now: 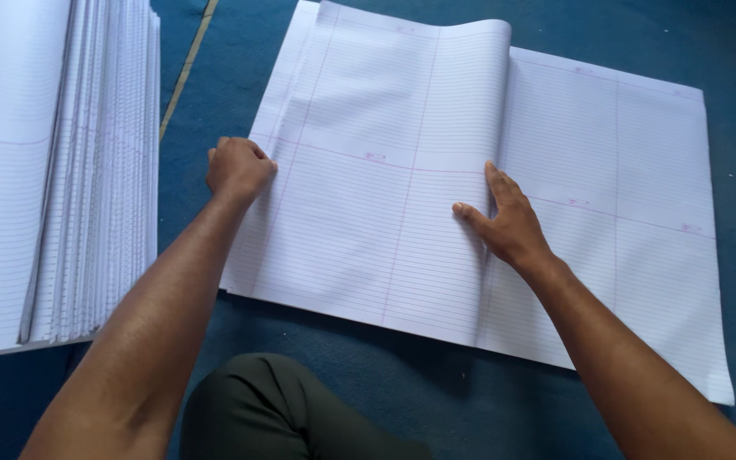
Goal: The person folds lined paper sheets in half and presses the crease with a small wooden tool. They repeat this process for multiple sheets, stacking the folded papers to the side.
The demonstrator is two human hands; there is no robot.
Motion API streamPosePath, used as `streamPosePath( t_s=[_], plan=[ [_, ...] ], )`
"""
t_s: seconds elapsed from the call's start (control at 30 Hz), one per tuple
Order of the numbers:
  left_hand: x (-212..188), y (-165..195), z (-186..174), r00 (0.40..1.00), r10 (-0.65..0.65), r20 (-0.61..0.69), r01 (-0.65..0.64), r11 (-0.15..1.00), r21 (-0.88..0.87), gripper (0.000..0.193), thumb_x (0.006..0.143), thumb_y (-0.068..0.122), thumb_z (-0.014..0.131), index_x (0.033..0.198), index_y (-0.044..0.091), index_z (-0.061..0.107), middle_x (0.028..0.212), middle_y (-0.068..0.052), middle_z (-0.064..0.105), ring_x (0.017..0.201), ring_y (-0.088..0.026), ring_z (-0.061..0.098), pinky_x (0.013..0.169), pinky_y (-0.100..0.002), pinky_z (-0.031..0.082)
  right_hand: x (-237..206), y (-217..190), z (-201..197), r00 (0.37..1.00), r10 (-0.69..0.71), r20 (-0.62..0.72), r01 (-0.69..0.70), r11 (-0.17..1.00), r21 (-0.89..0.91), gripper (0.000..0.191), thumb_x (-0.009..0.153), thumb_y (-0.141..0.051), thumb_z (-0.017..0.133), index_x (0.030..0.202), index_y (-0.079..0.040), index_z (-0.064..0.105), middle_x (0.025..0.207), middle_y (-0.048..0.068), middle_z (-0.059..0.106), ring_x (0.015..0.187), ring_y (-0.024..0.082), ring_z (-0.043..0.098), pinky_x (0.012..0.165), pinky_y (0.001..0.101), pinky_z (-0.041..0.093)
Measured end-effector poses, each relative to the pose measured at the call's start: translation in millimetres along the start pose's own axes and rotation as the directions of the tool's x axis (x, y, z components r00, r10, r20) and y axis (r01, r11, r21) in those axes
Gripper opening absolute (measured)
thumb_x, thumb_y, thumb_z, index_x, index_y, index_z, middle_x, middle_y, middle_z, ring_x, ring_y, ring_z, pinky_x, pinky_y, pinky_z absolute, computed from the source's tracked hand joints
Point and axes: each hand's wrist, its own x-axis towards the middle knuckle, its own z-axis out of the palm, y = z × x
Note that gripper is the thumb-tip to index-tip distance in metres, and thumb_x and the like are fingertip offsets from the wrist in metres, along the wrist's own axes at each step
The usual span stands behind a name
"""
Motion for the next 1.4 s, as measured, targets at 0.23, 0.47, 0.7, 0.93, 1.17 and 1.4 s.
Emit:
streamPosePath(
  t_s=[0.23, 0.47, 0.7, 0.93, 1.17, 1.4],
  plan=[
    [21, -26, -14, 0.982, -0.112, 0.149, 0.130, 0.984, -0.120, 0.017, 0.083, 0.026, 0.081, 0.092, 0.012, 0.078, 0.101, -0.008, 0.076, 0.093, -0.022, 0.073, 0.086, -0.041, 0.059, 14, -8, 22, 0.998, -0.044, -0.042, 0.041, 0.996, -0.085, 0.100, 0.084, -0.068, 0.061, 0.159, -0.011, 0.027, 0.161, 0.026, 0.027, 0.150, 0.043, 0.025, 0.115, 0.0641, 0.028],
    [31, -38, -18, 0.975, -0.135, 0.174, 0.159, 0.979, -0.130, 0.015, 0.086, 0.025, 0.080, 0.091, 0.011, 0.078, 0.099, -0.009, 0.076, 0.091, -0.021, 0.074, 0.085, -0.040, 0.060, 17, -10, 38, 0.993, -0.076, -0.088, 0.068, 0.993, -0.092, 0.102, 0.084, -0.072, 0.058, 0.160, -0.012, 0.027, 0.163, 0.025, 0.026, 0.149, 0.043, 0.026, 0.115, 0.0680, 0.022],
    [34, -45, -13, 0.970, -0.173, 0.170, 0.202, 0.964, -0.170, 0.017, 0.087, 0.027, 0.079, 0.093, 0.012, 0.076, 0.099, -0.009, 0.076, 0.090, -0.020, 0.075, 0.082, -0.039, 0.062, 18, -16, 43, 0.992, -0.070, -0.102, 0.059, 0.992, -0.108, 0.101, 0.083, -0.071, 0.058, 0.160, -0.013, 0.029, 0.163, 0.025, 0.026, 0.149, 0.044, 0.026, 0.114, 0.0699, 0.022],
    [29, -50, -6, 0.987, -0.153, 0.038, 0.158, 0.966, -0.205, 0.023, 0.081, 0.025, 0.084, 0.098, 0.011, 0.077, 0.100, -0.008, 0.077, 0.091, -0.023, 0.074, 0.083, -0.041, 0.060, 12, -40, 32, 0.996, 0.011, -0.085, 0.001, 0.991, 0.137, 0.080, 0.094, -0.053, 0.046, 0.159, -0.010, 0.025, 0.164, 0.023, 0.021, 0.152, 0.042, 0.023, 0.119, 0.0554, 0.027],
    [30, -50, -3, 0.973, -0.222, 0.062, 0.231, 0.937, -0.264, 0.013, 0.083, 0.023, 0.084, 0.092, 0.014, 0.079, 0.099, -0.007, 0.078, 0.090, -0.022, 0.075, 0.081, -0.038, 0.061, 15, -55, 33, 0.999, 0.033, -0.040, -0.014, 0.913, 0.408, 0.075, 0.101, -0.037, 0.034, 0.160, -0.002, 0.005, 0.170, 0.019, 0.005, 0.157, 0.030, 0.003, 0.126, 0.0421, 0.010],
    [33, -49, -5, 0.959, -0.265, 0.097, 0.282, 0.913, -0.294, 0.007, 0.084, 0.019, 0.081, 0.088, 0.015, 0.079, 0.097, -0.005, 0.077, 0.088, -0.018, 0.075, 0.079, -0.035, 0.062, 23, -48, 48, 0.996, 0.033, -0.084, -0.005, 0.950, 0.313, 0.074, 0.102, -0.036, 0.034, 0.160, -0.003, 0.003, 0.170, 0.018, 0.002, 0.158, 0.030, 0.000, 0.127, 0.0425, 0.009]
  ],
)
